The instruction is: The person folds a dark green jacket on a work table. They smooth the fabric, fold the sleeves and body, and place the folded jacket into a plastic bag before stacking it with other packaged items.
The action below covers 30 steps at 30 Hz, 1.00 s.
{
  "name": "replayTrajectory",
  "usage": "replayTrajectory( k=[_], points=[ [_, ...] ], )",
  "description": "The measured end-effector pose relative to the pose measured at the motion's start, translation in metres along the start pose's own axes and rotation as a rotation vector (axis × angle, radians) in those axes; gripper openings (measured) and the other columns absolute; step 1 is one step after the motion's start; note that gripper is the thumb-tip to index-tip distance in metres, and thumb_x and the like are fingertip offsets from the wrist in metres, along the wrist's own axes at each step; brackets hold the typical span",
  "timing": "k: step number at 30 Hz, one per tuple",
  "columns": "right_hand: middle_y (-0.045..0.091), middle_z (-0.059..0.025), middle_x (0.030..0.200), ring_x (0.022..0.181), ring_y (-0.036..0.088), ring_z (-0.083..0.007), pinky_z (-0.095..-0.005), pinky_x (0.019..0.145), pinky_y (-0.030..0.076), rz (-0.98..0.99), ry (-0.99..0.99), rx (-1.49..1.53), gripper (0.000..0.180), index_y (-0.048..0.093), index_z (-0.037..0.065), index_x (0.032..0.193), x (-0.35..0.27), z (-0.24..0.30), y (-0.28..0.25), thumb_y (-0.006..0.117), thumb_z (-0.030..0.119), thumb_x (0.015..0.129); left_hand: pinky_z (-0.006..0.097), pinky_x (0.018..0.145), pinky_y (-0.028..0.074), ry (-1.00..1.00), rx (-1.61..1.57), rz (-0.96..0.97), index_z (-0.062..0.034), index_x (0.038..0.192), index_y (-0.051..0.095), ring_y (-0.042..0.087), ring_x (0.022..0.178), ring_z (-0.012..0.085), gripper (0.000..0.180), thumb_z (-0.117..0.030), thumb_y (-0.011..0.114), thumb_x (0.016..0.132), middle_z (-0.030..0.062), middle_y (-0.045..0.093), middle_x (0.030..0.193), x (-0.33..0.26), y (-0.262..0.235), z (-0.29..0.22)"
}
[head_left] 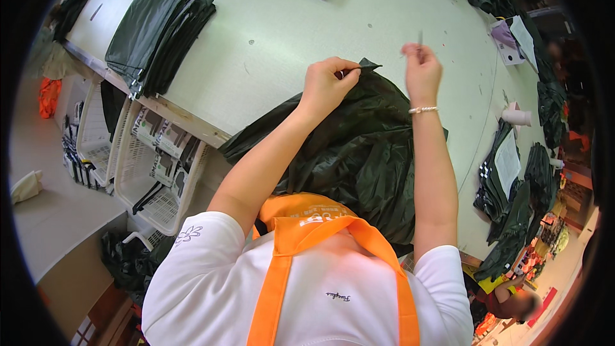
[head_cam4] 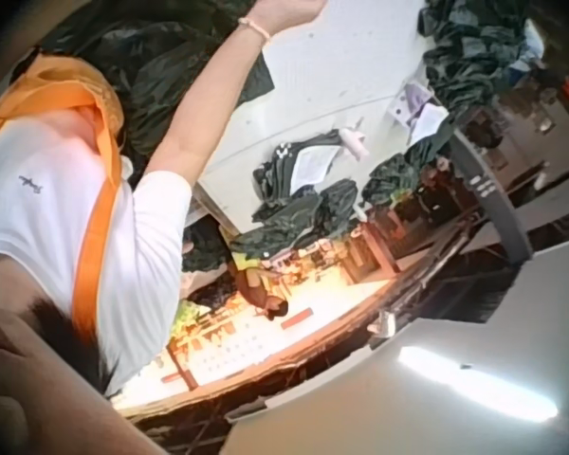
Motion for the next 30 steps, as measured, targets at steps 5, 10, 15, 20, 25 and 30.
replayTrajectory(
  k=[5,10,15,20,25,30],
  points=[
    [0.063,-0.0072,0.094,0.073,0.056,-0.013,-0.0269,0.062,0.045,0.371,-0.194,-0.066,0.021,0.066,-0.001,0.089,-0.017,0.036,0.001,0.075,0.01,0.074,0.024,0.056,0.042,0.106,0.156,-0.017,-0.0016,0.086,0.07,0.05,0.058,0.0096,0.012,-0.006,0.069,0.076,0.005,0.067,0.074,0.002,0.0,-0.001],
    [0.061,-0.0064,0.077,0.065,0.055,-0.0165,-0.0278,0.06,0.044,0.574,-0.204,-0.185,0.019,0.064,-0.002,0.086,-0.029,0.039,0.012,0.074,0.009,0.074,0.025,0.056,0.043,0.172,0.219,0.03,-0.0024,0.086,0.071,0.05,0.058,0.0114,0.013,-0.009,0.071,0.075,0.0059,0.066,0.073,0.002,0.001,-0.007],
    [0.058,-0.003,0.065,0.061,0.051,-0.0095,-0.0255,0.058,0.042,0.542,0.07,0.059,0.016,0.064,-0.003,0.083,-0.027,0.018,0.011,0.068,0.013,0.081,0.024,0.061,0.045,0.052,0.109,0.168,0.002,0.087,0.069,0.055,0.064,0.0104,0.018,-0.012,0.072,0.076,0.0073,0.067,0.075,0.001,-0.002,-0.008],
    [0.057,-0.0025,0.065,0.061,0.05,-0.0103,-0.0254,0.06,0.043,0.366,0.008,-0.121,0.023,0.064,-0.001,0.083,-0.021,0.018,-0.002,0.066,0.022,0.085,0.025,0.064,0.046,-0.044,0.014,0.163,0.0039,0.087,0.069,0.057,0.067,0.0102,0.019,-0.012,0.071,0.077,0.0077,0.068,0.076,0.001,-0.007,-0.004],
    [0.058,-0.0035,0.065,0.058,0.05,-0.016,-0.0293,0.061,0.044,0.05,-0.164,-0.237,0.032,0.062,-0.001,0.081,-0.02,-0.003,-0.029,0.068,0.03,0.083,0.025,0.064,0.047,0.062,0.125,0.064,0.0017,0.089,0.069,0.058,0.067,0.0104,0.019,-0.013,0.072,0.078,0.0075,0.067,0.075,0.003,-0.007,-0.008],
    [0.059,-0.0063,0.06,0.061,0.056,-0.0171,-0.0303,0.06,0.045,0.007,0.25,-0.498,0.035,0.063,0.0,0.075,-0.018,-0.075,-0.107,0.066,0.033,0.083,0.031,0.067,0.045,0.116,0.364,-0.259,-0.0054,0.105,0.064,0.056,0.075,0.0178,0.028,-0.015,0.07,0.08,0.0072,0.063,0.087,0.03,-0.035,0.016]
  ],
)
Point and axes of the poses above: each hand's wrist, its own x-axis towards the middle knuckle, its own y-axis out of the palm, z = x × y, the point moved 3 cm from there along x, towards the middle knuckle
